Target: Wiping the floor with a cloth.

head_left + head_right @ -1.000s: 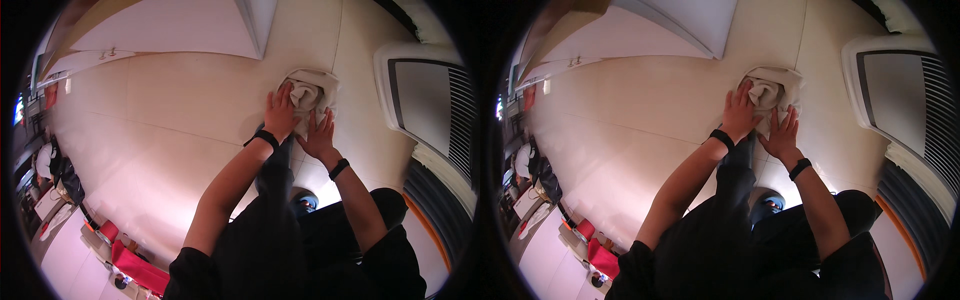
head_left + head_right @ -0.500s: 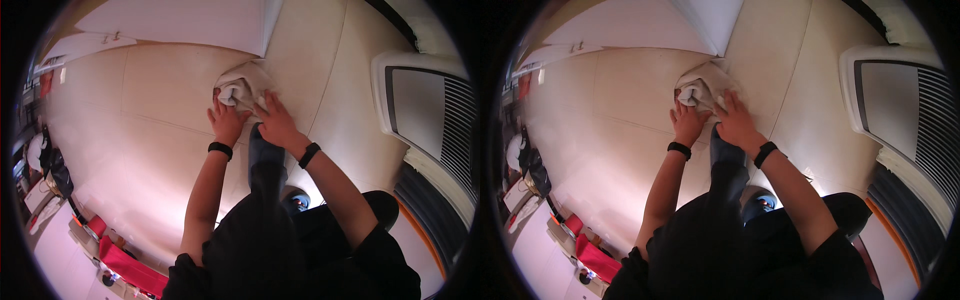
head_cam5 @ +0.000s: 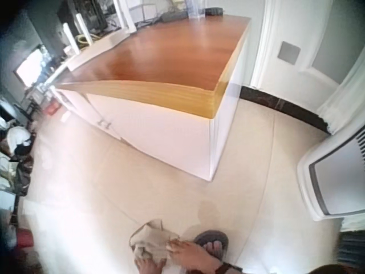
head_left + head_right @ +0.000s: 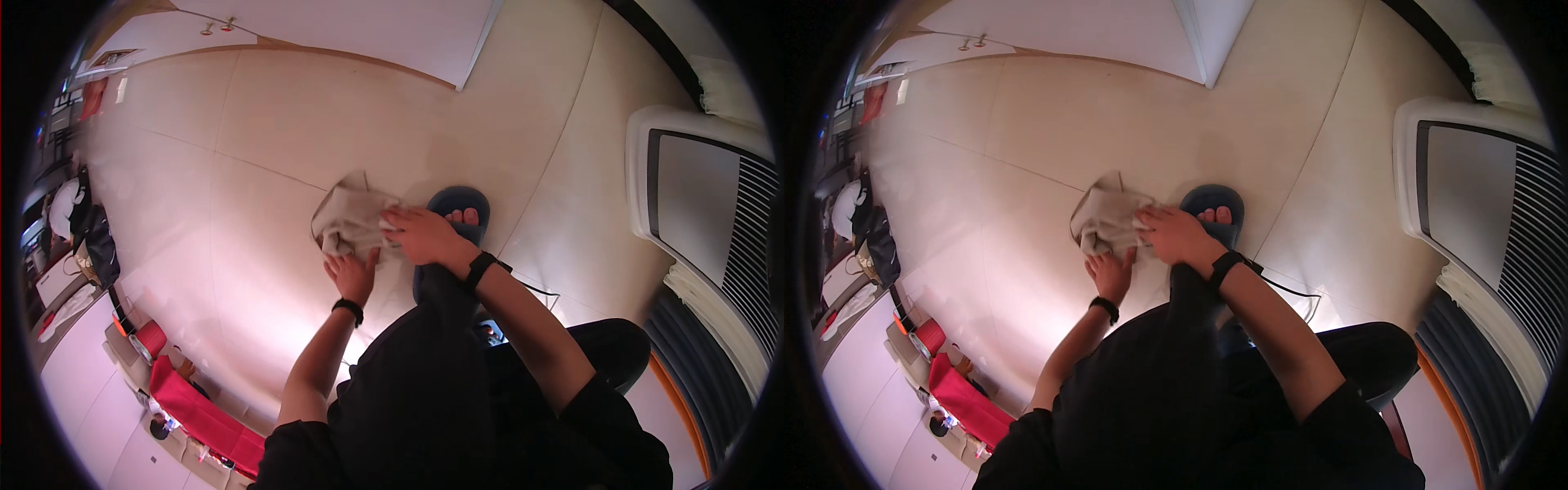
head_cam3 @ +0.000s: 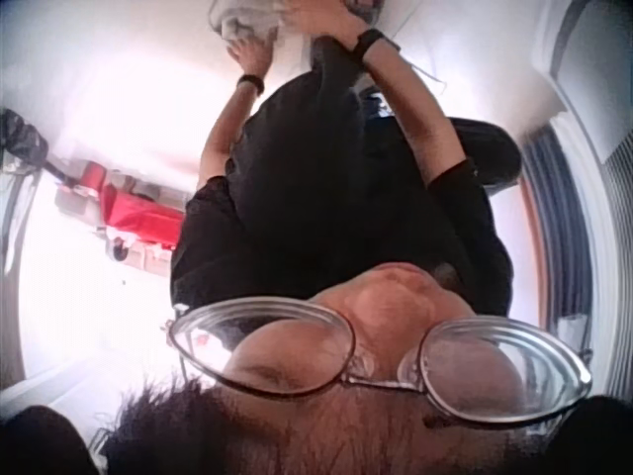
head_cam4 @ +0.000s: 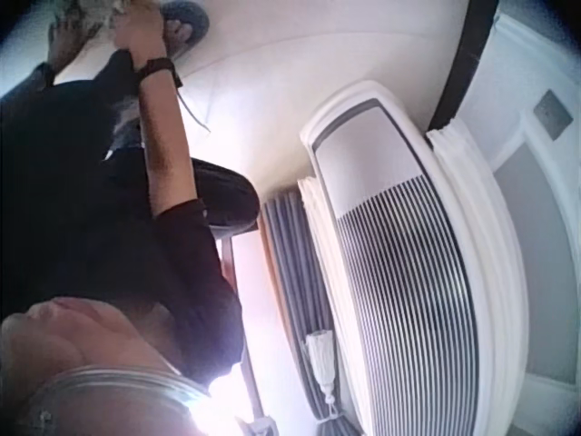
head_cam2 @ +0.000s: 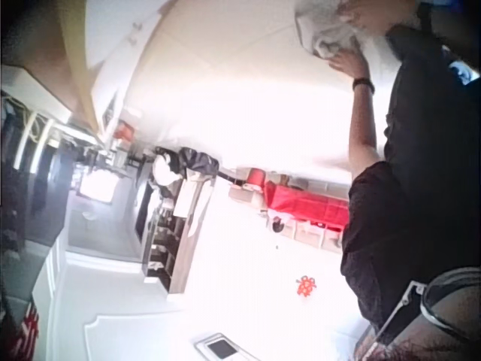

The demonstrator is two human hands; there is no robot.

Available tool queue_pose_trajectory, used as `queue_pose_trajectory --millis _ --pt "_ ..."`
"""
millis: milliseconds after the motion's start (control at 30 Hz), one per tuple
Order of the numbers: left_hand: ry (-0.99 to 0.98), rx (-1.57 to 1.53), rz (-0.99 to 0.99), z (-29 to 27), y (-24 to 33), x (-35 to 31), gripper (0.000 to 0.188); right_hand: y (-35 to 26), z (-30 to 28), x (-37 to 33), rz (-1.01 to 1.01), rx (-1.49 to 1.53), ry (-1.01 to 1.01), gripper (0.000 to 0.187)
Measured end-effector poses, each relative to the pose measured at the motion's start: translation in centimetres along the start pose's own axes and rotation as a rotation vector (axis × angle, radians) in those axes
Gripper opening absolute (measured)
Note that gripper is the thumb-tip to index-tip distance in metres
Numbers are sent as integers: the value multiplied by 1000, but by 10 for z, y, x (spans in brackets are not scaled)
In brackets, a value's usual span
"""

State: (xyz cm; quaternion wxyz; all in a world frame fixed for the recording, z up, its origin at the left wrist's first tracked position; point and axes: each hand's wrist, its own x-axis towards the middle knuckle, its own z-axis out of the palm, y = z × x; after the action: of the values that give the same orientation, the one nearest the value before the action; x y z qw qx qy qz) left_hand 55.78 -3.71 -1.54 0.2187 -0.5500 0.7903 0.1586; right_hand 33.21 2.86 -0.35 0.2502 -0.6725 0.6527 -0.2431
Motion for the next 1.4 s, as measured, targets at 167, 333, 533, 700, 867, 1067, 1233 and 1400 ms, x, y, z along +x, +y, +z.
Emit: queue_pose_trajectory --millis 167,333,533,700,867,1067,1233,1400 --pt "-341 132 -132 37 -33 -65 98 -26 5 -12 -122 55 -559 35" --pt "55 55 39 85 -45 -90 106 -40 11 -17 -106 15 -531 30" --pt "-57 27 126 60 16 -56 104 -38 9 -18 93 -33 -331 26" --pt "100 123 366 42 20 -29 102 -37 11 -16 217 -125 -113 30" --pt "24 124 310 30 26 -25 100 -25 13 -28 208 -73 -38 44" --pt "100 106 314 34 20 -21 113 -32 12 -29 203 -60 -37 44" --pt "135 170 299 43 16 -16 108 -28 -5 -28 224 -52 -47 39" --pt "-4 161 237 18 73 -1 101 -17 -11 -43 368 -141 77 36"
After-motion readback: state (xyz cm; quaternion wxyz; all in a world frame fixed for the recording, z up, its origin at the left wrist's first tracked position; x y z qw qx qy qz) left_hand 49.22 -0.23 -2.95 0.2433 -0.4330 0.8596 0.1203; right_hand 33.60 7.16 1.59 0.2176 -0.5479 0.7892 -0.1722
